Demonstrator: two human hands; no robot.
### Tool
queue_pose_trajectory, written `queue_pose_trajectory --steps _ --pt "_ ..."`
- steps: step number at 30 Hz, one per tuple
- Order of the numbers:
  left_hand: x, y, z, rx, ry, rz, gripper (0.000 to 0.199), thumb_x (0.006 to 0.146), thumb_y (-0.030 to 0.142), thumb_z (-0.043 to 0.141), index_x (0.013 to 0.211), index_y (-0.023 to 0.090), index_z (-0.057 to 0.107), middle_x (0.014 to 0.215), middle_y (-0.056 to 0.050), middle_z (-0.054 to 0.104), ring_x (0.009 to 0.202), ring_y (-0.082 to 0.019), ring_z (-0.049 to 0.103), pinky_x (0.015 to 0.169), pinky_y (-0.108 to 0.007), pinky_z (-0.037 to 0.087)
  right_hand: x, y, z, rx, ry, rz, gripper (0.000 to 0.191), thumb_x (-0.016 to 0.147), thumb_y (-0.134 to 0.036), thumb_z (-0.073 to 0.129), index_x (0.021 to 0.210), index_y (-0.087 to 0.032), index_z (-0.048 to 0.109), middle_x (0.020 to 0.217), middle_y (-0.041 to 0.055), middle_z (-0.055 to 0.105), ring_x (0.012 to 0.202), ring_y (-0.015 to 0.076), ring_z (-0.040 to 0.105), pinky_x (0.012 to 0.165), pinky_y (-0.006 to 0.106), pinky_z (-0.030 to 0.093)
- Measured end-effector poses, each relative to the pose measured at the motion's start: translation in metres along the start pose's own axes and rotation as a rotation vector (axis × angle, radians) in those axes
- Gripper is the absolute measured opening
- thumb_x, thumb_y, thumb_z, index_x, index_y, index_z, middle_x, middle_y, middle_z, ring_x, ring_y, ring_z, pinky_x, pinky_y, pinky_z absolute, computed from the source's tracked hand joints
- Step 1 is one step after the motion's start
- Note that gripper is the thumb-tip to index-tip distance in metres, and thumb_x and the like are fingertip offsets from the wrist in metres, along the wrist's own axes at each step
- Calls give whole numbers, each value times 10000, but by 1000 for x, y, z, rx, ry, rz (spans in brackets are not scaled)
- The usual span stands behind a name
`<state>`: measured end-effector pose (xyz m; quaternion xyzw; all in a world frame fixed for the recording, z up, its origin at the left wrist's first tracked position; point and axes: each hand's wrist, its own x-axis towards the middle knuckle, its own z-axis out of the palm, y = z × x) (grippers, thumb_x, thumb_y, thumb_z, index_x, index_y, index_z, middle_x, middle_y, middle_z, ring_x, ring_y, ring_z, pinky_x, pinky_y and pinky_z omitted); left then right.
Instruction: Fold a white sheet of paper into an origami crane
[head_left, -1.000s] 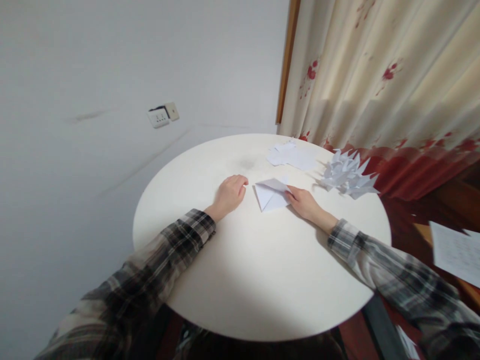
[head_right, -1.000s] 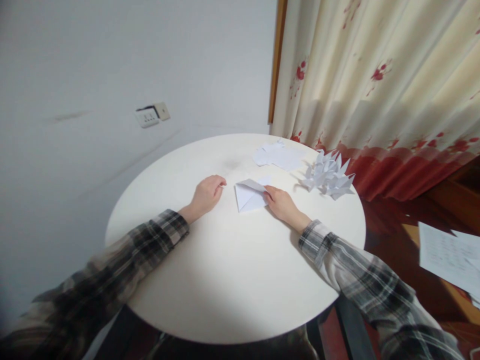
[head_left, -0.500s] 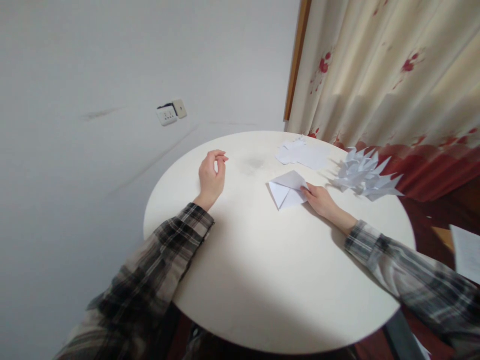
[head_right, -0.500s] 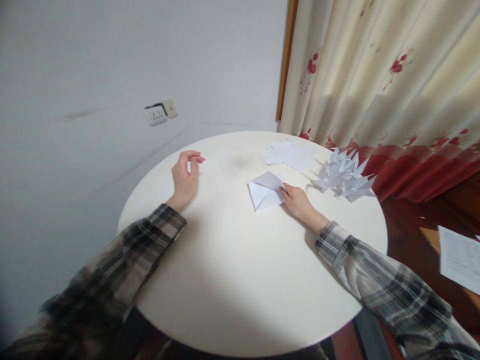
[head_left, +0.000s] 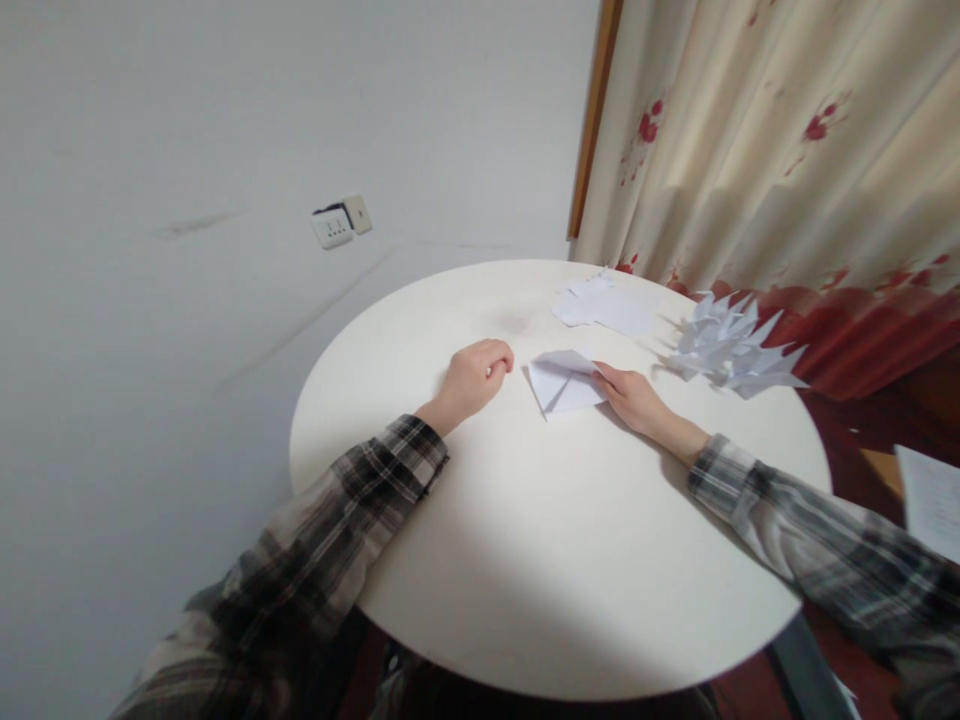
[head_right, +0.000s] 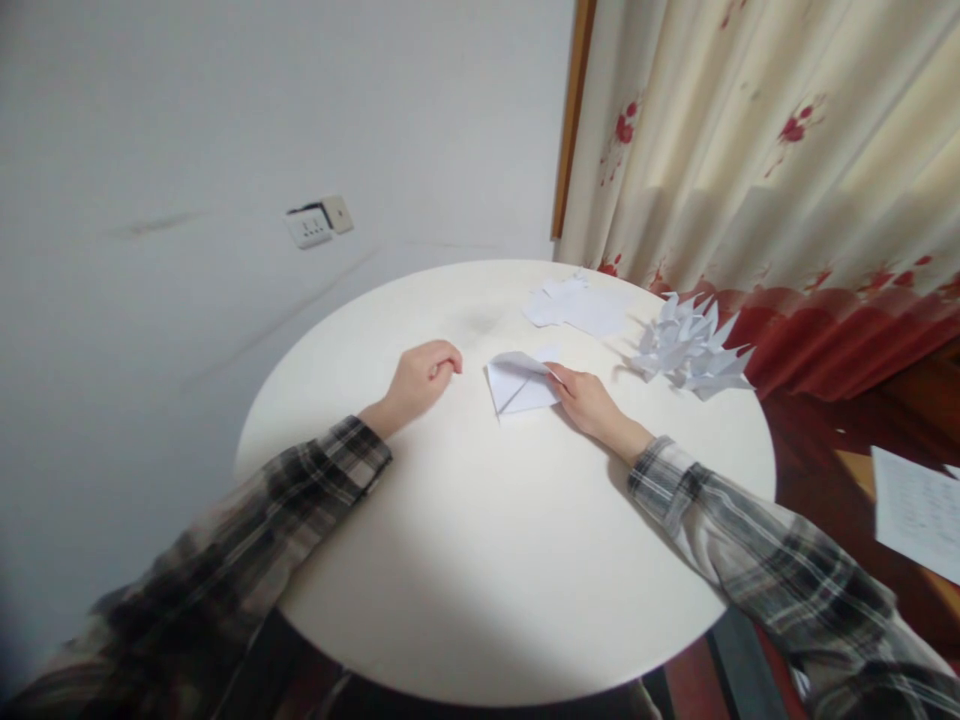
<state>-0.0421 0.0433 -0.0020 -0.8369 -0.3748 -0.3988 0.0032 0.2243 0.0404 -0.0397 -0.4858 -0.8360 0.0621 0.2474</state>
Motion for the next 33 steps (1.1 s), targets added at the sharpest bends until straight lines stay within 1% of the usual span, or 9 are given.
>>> queue_pose_trajectory --steps 3,6,9,12,16,19,22,29,33 --pt "-3 12 12 -50 -222 148 241 753 55 384 741 173 593 775 -17 640 793 -147 593 780 -281 474 3 -4 2 43 30 -41 397 927 -295 277 1205 -142 516 1029 99 671 869 217 640 761 302 474" --pt "-4 21 21 -89 -284 222 271 792 56 400 919 167 612 979 -37 650 972 -155 575 900 -308 453 5 -5 3 119 6 -136 388 926 -276 286 1223 -154 504 1099 89 647 936 213 629 820 327 484" --pt "-5 24 29 -77 -345 242 279 838 82 412 1035 166 590 1089 -51 623 1049 -155 551 955 -318 426 5 -6 3 179 -27 -230 375 923 -259 302 1244 -195 485 1173 63 612 1026 197 598 897 339 466" --pt "-9 22 37 -30 -405 252 320 865 135 437 1167 191 526 1215 -56 565 1133 -170 509 1002 -340 388 4 -10 4 181 -1 -283 370 917 -227 312 1250 -208 473 1217 63 581 1092 182 558 950 350 437" --pt "-12 20 44 37 -447 219 352 862 164 455 1213 165 484 1262 -90 527 1165 -204 490 1013 -353 375 5 -20 6 50 170 -356 331 842 -152 413 1149 -178 533 1140 93 601 1084 213 525 933 395 425" --pt "-12 19 45 74 -468 230 316 866 163 439 1174 157 510 1236 -95 544 1150 -212 502 1012 -354 374 5 -28 6 -66 310 -314 196 765 -133 493 931 -157 594 913 98 619 882 221 543 762 356 456" --pt "-12 21 45 112 -460 210 325 859 162 434 1178 156 496 1223 -101 548 1140 -217 507 997 -357 387 6 -32 5 -124 384 -294 85 751 -139 511 800 -164 576 776 70 583 755 198 513 663 318 416" --pt "-9 26 43 170 -496 147 306 847 203 431 1141 152 496 1084 -91 616 1007 -217 585 901 -340 451 3 -38 1 -80 522 -351 51 788 -155 488 780 -175 534 695 41 541 684 176 485 608 305 383" --pt "-6 27 41 169 -453 171 292 848 211 429 1122 156 514 1149 -90 592 1105 -224 534 969 -345 404 -4 -44 -7 36 505 -487 154 771 -146 488 916 -176 530 829 70 555 776 185 514 660 328 447"
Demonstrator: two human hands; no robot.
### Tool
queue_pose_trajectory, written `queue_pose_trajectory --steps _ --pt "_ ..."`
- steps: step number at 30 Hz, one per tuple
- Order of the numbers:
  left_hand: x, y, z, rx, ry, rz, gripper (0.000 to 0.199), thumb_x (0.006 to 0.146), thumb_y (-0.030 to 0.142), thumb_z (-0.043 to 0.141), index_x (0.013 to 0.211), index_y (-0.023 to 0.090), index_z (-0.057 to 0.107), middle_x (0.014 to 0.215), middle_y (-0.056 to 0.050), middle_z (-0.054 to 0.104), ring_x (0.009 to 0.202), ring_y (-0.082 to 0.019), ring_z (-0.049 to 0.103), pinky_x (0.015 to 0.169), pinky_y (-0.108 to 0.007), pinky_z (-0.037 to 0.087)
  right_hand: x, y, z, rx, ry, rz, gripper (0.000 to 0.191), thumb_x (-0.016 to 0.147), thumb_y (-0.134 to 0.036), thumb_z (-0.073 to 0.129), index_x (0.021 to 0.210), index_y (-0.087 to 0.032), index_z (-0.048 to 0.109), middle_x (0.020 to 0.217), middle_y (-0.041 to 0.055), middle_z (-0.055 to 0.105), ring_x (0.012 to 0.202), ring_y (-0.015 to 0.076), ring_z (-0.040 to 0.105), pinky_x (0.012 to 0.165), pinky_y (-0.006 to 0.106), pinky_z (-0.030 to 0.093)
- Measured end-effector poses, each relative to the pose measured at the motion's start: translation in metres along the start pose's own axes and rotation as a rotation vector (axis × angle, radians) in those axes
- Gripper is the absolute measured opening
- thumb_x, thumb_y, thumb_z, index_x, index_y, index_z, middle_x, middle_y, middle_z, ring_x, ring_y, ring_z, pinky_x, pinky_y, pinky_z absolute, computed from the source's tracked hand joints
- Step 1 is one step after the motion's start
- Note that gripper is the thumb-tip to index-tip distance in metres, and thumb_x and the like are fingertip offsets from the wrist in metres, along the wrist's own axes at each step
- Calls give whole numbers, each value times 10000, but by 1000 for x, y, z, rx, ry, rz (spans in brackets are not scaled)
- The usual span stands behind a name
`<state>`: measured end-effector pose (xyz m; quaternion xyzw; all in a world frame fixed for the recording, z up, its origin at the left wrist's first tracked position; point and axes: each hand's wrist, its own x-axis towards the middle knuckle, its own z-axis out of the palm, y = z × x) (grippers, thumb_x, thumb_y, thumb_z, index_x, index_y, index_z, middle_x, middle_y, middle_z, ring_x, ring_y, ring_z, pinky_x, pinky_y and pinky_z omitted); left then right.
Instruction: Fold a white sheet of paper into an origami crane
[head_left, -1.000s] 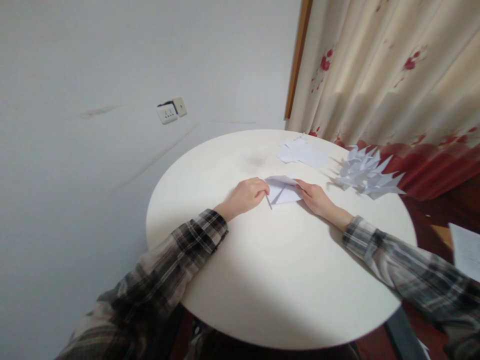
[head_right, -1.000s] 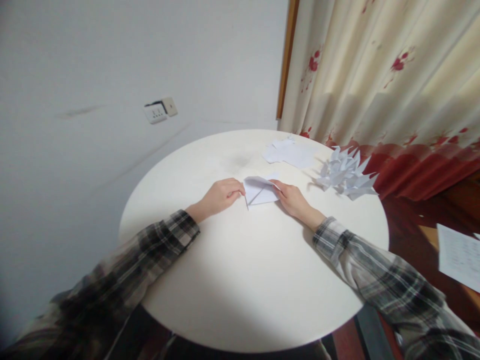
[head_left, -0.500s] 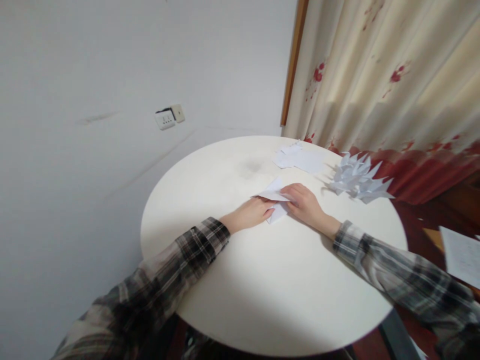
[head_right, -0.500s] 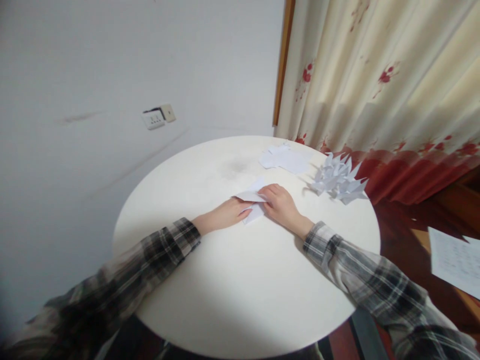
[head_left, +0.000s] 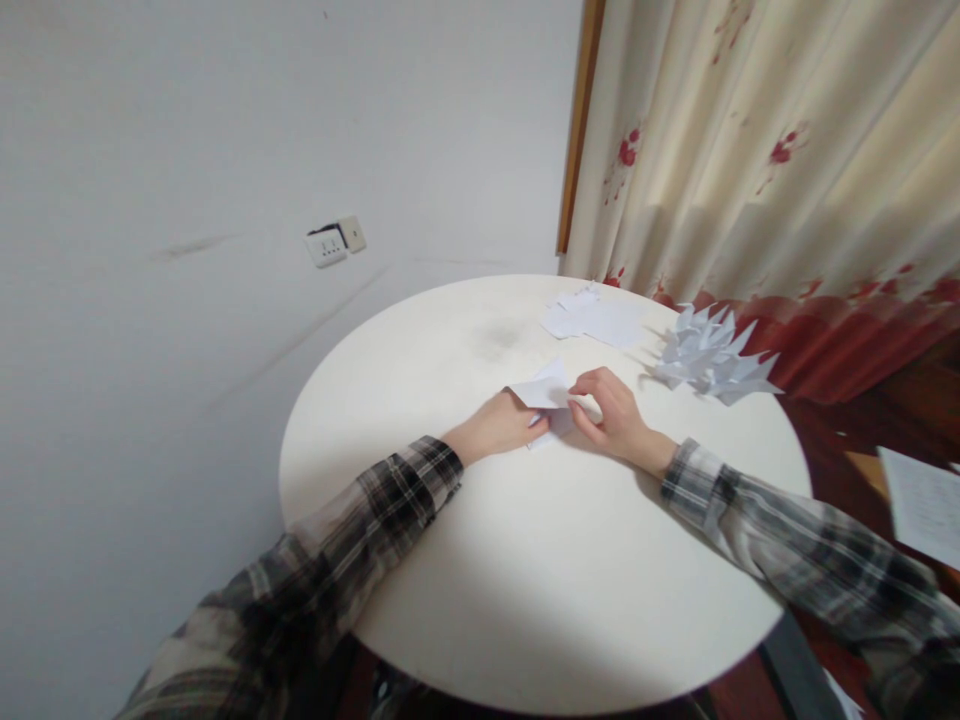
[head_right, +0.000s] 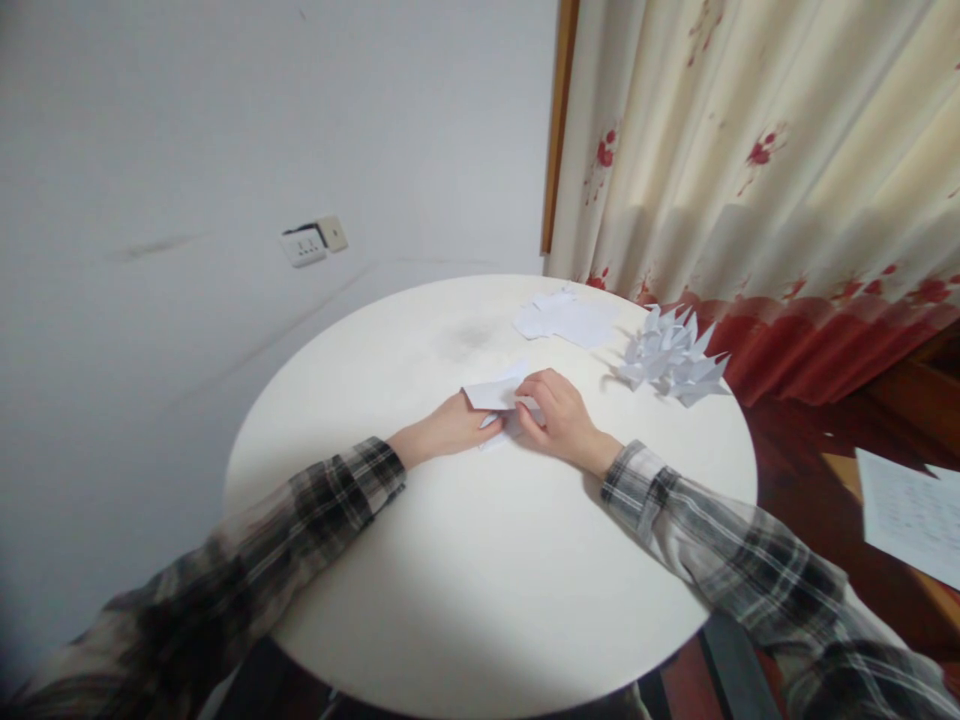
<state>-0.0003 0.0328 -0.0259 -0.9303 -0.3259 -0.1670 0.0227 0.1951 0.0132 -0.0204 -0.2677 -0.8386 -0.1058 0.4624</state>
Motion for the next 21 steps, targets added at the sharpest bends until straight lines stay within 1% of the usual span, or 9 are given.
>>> queue_pose_trajectory --steps 1,3,6,8,10,12,15,18,21 --pt "0 0 -1 0 10 9 298 849 209 429 1132 164 510 1186 -86 573 1138 -223 510 987 -344 390 0 -2 -4 19 -14 -31 199 761 -131 479 946 -179 532 881 82 553 815 191 519 681 342 460" --pt "0 -1 -2 -10 14 16 334 848 218 445 1177 177 479 1225 -79 548 1152 -217 498 989 -342 390 1 -4 -11 20 -81 -106 280 733 -85 448 971 -192 551 1001 102 542 924 212 515 748 383 472" --pt "0 -3 -1 -14 11 -15 372 849 216 458 1214 147 443 1179 -98 571 1101 -218 532 965 -354 412 3 -3 -17 16 -191 -232 360 716 -45 423 1001 -205 573 1187 113 494 1088 237 473 865 443 451" --pt "0 -4 1 -6 9 -37 356 858 195 441 1207 125 446 1143 -108 588 1078 -217 546 958 -358 418 3 -1 -16 3 -244 -252 378 733 -33 414 1029 -206 574 1274 116 452 1157 241 442 909 460 437" --pt "-1 -5 3 13 13 -29 342 868 179 428 1205 133 456 1183 -110 568 1115 -218 525 973 -364 405 3 3 -14 -34 -282 -219 381 748 -25 412 1046 -199 573 1334 122 411 1207 251 405 934 476 429" --pt "-3 -5 3 40 24 6 346 879 190 426 1223 162 458 1263 -105 519 1185 -225 472 1007 -383 369 2 8 -13 -69 -313 -188 371 747 -23 422 1042 -186 575 1356 127 396 1235 263 379 948 492 424" --pt "-6 -4 1 45 41 53 383 889 269 456 1265 203 438 1346 -85 450 1262 -236 389 1051 -407 315 3 14 -16 -87 -372 -195 333 739 -28 443 1009 -166 581 1334 137 423 1239 269 380 952 494 431" --pt "-8 -3 -1 -12 27 69 395 880 320 482 1254 195 458 1344 -85 456 1263 -230 391 1062 -395 308 5 16 -24 -98 -437 -200 328 737 -16 450 1003 -156 582 1309 141 450 1243 261 385 942 475 448" --pt "-10 -2 -4 -67 6 64 375 895 316 457 1244 178 471 1345 -89 457 1266 -217 390 1070 -384 303 7 13 -31 -136 -492 -176 321 750 -2 452 997 -154 588 1312 135 456 1246 251 390 936 457 457"
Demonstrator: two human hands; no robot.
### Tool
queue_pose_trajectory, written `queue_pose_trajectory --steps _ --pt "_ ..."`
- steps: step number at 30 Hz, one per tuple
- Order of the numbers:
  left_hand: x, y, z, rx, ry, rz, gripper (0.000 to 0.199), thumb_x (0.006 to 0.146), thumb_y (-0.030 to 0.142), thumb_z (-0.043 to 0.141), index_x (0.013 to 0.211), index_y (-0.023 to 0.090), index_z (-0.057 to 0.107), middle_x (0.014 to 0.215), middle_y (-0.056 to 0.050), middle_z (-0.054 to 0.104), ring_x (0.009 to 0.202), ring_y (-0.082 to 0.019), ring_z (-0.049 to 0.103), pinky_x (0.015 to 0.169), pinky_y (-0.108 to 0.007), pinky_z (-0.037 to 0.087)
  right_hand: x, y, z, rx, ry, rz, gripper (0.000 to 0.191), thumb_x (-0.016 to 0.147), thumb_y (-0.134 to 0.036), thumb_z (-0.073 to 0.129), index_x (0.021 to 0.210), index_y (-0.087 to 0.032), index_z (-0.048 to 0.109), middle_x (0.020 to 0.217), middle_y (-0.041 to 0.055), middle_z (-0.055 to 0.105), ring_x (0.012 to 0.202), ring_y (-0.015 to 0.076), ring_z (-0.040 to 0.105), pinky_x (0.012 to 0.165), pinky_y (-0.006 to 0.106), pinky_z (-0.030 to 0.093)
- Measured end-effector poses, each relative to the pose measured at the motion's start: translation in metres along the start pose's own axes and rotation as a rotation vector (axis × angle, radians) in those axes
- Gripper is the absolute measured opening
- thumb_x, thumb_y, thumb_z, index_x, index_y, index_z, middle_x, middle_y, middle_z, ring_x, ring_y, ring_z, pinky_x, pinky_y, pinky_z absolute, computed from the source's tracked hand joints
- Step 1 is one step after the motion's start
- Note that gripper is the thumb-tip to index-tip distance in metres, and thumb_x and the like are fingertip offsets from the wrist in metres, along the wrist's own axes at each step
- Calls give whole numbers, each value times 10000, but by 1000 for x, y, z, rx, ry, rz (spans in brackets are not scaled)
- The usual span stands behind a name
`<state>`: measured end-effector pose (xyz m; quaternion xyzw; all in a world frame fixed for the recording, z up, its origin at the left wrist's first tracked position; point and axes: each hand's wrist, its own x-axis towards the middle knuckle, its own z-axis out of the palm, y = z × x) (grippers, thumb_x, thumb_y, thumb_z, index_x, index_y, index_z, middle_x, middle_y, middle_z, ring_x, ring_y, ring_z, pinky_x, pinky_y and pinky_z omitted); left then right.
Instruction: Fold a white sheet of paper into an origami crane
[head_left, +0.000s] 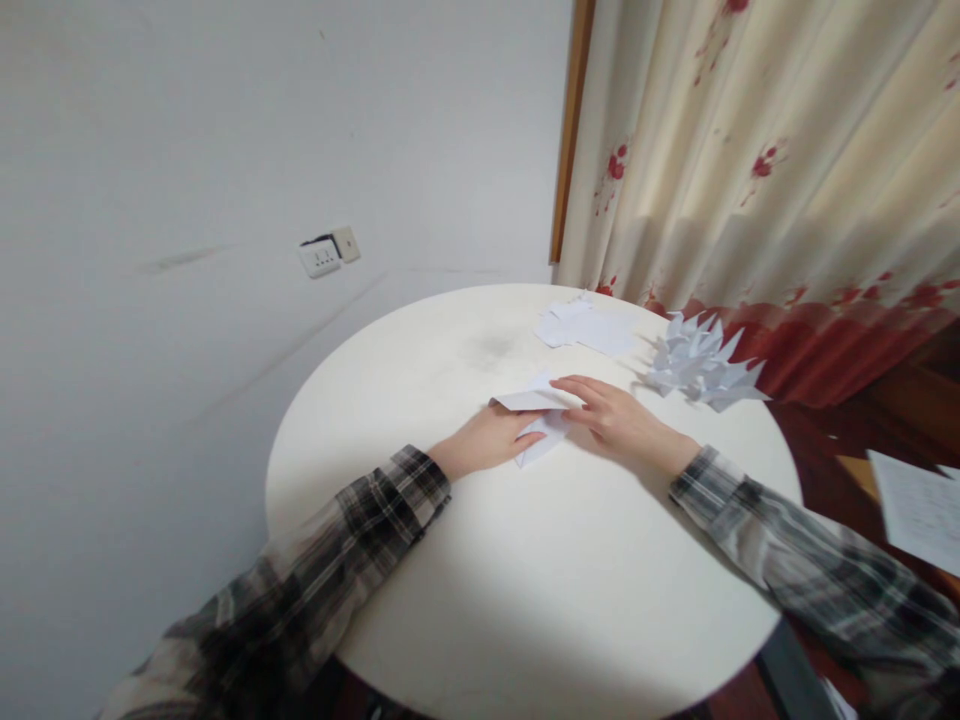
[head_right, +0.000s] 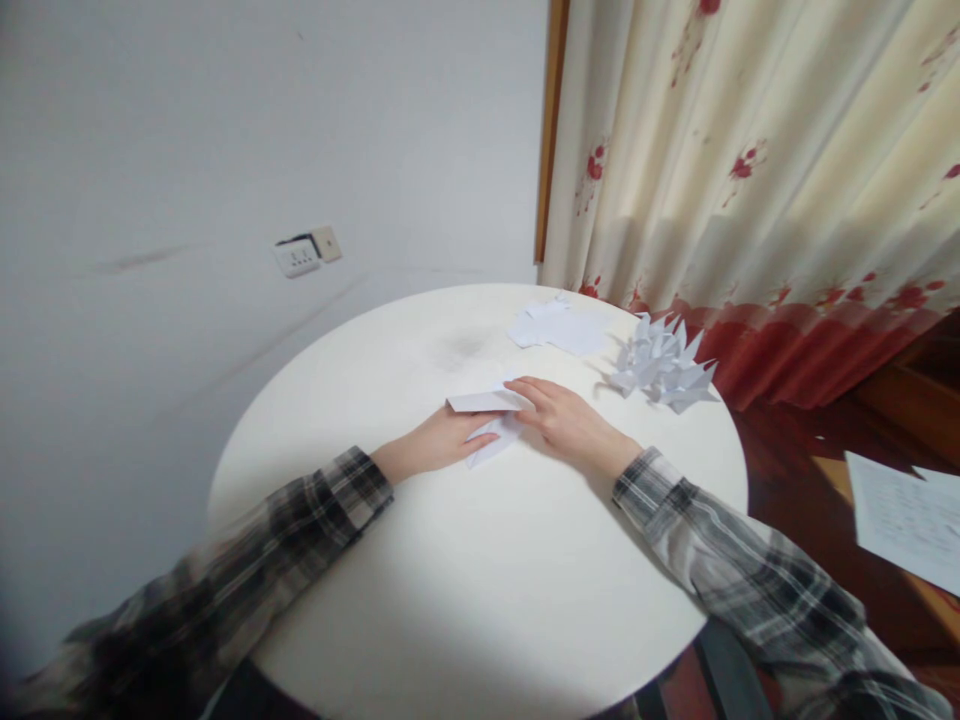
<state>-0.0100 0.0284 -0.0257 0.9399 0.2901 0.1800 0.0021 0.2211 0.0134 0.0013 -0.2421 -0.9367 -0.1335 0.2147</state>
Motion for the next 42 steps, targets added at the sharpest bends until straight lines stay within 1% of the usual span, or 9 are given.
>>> queue_pose_trajectory --steps 7,14,18,28,30,33,36,39,42 --pt "-3 -3 -1 -52 -49 34 365 926 300 392 1266 186 459 1385 -79 408 1305 -202 330 1086 -396 275 0 -6 -4 -7 -57 -29 212 756 -99 534 947 -139 616 1323 141 457 1237 266 396 946 477 437" --pt "-8 -7 0 -54 -90 36 387 925 339 394 1282 202 453 1426 -60 344 1317 -212 304 1083 -400 277 -1 -6 -5 -31 -116 -33 281 773 -94 528 1042 -135 596 1332 143 446 1242 249 391 973 473 406" --pt "-6 -6 -1 -28 -103 32 401 922 348 398 1296 208 439 1415 -59 365 1322 -206 294 1080 -380 275 -2 -5 -6 -67 -135 -27 327 792 -75 505 1107 -141 562 1318 131 461 1231 240 405 967 464 414" --pt "-3 -1 -5 -16 -107 12 374 932 338 365 1268 211 466 1398 -58 393 1305 -195 325 1055 -351 301 0 -6 0 -79 -99 -40 209 848 -110 493 1043 -133 564 1245 140 529 1175 227 470 942 442 451" --pt "-3 -2 -7 -55 -135 2 356 942 309 335 1254 215 477 1396 -46 399 1292 -181 347 1042 -336 320 0 -6 1 -90 -94 -43 196 853 -109 487 1033 -125 561 1225 138 541 1156 226 485 936 431 457" --pt "-2 -5 -9 -91 -224 11 353 934 279 355 1267 227 461 1415 -36 368 1301 -178 334 1033 -327 328 -1 -6 0 -117 -76 -31 185 869 -118 462 1029 -114 555 1192 137 559 1128 227 500 915 415 470" --pt "-2 -4 -8 -73 -285 58 401 925 290 382 1318 214 395 1444 -63 310 1324 -189 290 1063 -333 275 -1 -6 0 -121 -44 -15 190 885 -134 432 1038 -123 546 1180 129 562 1117 222 501 895 413 479" --pt "-1 1 -5 -38 -270 86 421 934 314 355 1331 175 368 1444 -106 297 1344 -207 241 1095 -364 202 1 -7 2 -116 -26 -36 169 879 -140 438 1000 -126 556 1178 131 558 1121 230 494 889 414 477" --pt "1 9 -3 -21 -251 83 415 927 330 372 1299 147 396 1419 -130 340 1347 -226 231 1100 -390 194 3 -10 4 -118 4 -26 162 854 -100 436 949 -125 566 1170 147 556 1114 238 496 874 425 477"
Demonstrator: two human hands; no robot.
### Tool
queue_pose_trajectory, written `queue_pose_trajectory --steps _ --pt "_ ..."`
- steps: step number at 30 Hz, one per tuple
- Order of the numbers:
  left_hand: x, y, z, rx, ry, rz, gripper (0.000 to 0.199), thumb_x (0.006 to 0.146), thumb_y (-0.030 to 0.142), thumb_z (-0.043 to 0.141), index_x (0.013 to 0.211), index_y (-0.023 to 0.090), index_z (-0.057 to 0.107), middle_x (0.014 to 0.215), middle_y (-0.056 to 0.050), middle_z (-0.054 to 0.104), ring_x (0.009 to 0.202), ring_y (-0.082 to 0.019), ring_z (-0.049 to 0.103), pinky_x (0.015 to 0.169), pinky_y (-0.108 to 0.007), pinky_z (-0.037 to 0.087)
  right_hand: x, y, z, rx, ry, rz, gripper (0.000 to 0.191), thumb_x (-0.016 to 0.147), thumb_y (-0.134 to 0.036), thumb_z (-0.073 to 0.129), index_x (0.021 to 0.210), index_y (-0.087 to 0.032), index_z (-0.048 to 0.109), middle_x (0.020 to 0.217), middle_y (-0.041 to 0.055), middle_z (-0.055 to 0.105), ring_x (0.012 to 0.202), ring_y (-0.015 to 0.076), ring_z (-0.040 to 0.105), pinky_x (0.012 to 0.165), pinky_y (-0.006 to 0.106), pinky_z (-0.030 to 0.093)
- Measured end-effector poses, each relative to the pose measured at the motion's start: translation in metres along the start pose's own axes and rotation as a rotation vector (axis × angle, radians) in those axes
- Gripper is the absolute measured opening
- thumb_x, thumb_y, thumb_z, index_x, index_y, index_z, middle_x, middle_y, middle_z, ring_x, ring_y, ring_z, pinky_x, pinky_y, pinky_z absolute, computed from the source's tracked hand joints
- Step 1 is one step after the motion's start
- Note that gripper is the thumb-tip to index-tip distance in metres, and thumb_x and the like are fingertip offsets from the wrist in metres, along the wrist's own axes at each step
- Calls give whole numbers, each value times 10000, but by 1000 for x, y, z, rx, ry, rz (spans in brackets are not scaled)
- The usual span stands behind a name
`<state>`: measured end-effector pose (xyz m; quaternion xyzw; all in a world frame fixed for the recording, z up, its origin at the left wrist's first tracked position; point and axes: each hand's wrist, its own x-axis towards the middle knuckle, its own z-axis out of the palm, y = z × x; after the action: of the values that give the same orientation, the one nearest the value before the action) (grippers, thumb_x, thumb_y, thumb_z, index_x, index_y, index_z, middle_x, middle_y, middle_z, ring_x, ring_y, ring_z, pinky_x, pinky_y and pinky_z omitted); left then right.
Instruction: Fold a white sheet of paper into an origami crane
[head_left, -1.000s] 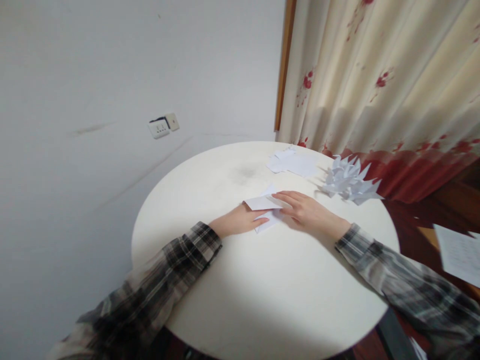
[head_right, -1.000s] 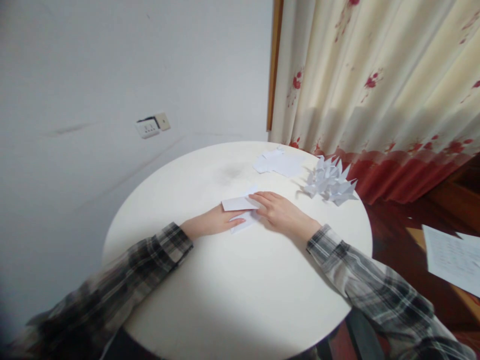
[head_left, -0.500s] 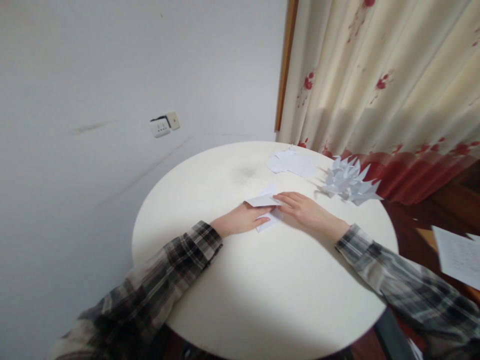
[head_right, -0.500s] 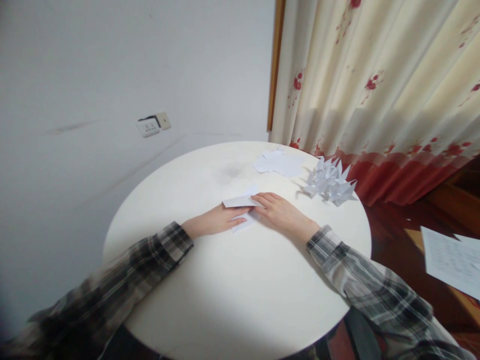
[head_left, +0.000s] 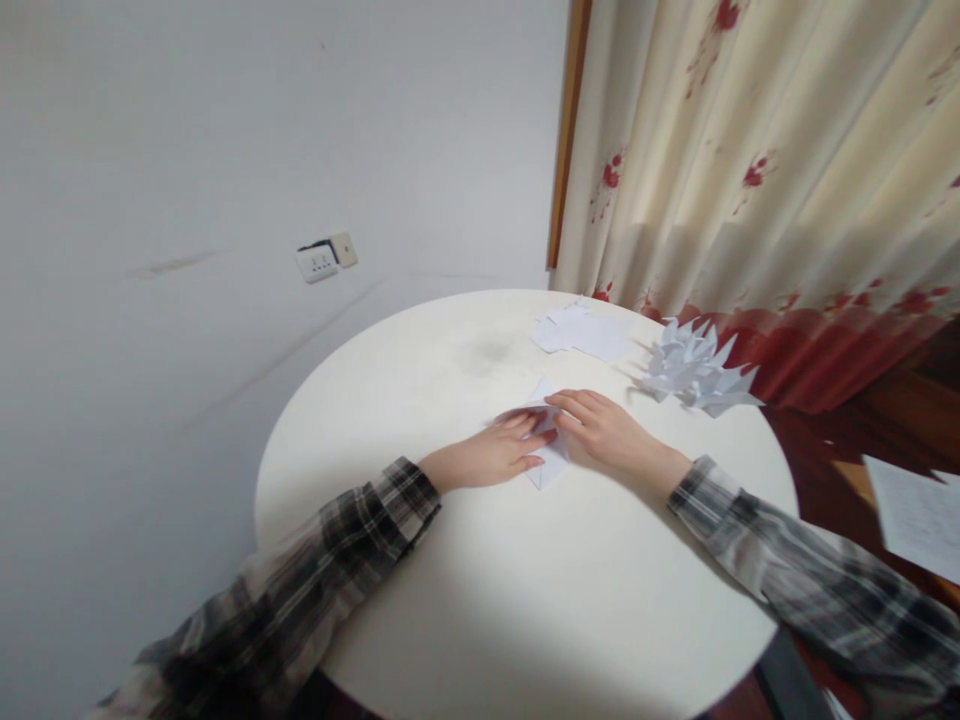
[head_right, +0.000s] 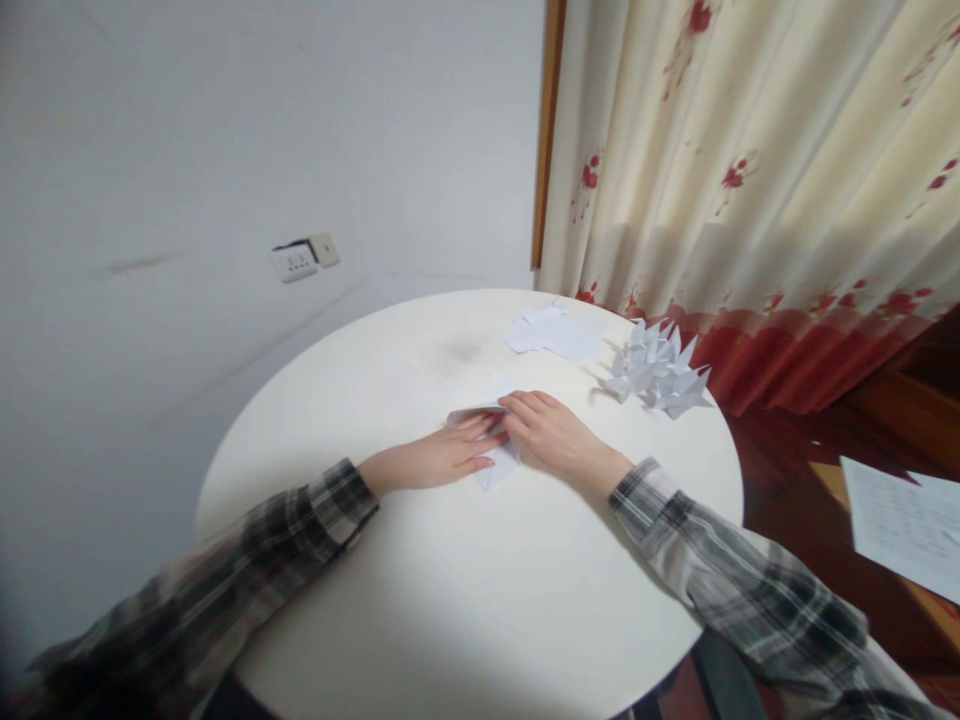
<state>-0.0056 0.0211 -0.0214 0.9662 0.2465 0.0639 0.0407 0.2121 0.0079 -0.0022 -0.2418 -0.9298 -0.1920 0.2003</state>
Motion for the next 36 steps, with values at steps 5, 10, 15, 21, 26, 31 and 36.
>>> queue_pose_trajectory --steps 5,10,15,21,26,31,36 --pt "0 9 -3 -24 68 -5 446 897 341 441 1296 155 367 1396 -123 377 1329 -210 280 1098 -360 222 0 -3 5 -23 51 92 186 794 -49 437 903 -118 571 1152 167 555 1087 255 500 864 435 478" --pt "-1 10 -3 -1 85 -44 468 894 361 440 1297 140 352 1371 -136 405 1296 -213 341 1084 -348 248 2 -7 7 -58 52 176 183 767 -51 455 896 -118 566 1156 170 542 1064 266 494 861 427 482" --pt "1 13 -6 39 63 -22 433 886 344 457 1241 96 428 1317 -162 452 1260 -230 385 1077 -340 261 4 -10 8 -85 35 187 150 770 -68 460 866 -121 562 1148 172 536 1010 259 510 826 406 494" --pt "2 15 -6 51 130 -36 465 865 371 490 1253 126 412 1322 -138 447 1251 -234 390 1065 -346 285 4 -9 4 -32 17 125 160 784 -77 452 893 -129 556 1138 149 537 987 234 519 812 380 499" --pt "2 12 -1 56 171 -62 489 871 386 477 1287 149 381 1347 -110 434 1256 -234 384 1063 -357 288 -1 -3 -7 19 -61 74 182 786 -126 492 956 -128 556 1151 133 531 1039 233 501 857 387 477" --pt "-1 11 0 56 203 -87 490 861 391 498 1275 143 415 1314 -116 472 1242 -251 404 1050 -367 310 -7 4 -9 -80 -109 108 223 779 -56 484 965 -138 575 1199 129 513 1091 241 481 888 412 442" --pt "-3 10 0 35 206 -75 477 868 376 492 1291 171 412 1350 -112 438 1246 -254 402 1045 -386 319 -7 6 -5 -66 -140 90 188 827 -129 507 991 -152 596 1191 121 519 1120 236 461 890 403 432"
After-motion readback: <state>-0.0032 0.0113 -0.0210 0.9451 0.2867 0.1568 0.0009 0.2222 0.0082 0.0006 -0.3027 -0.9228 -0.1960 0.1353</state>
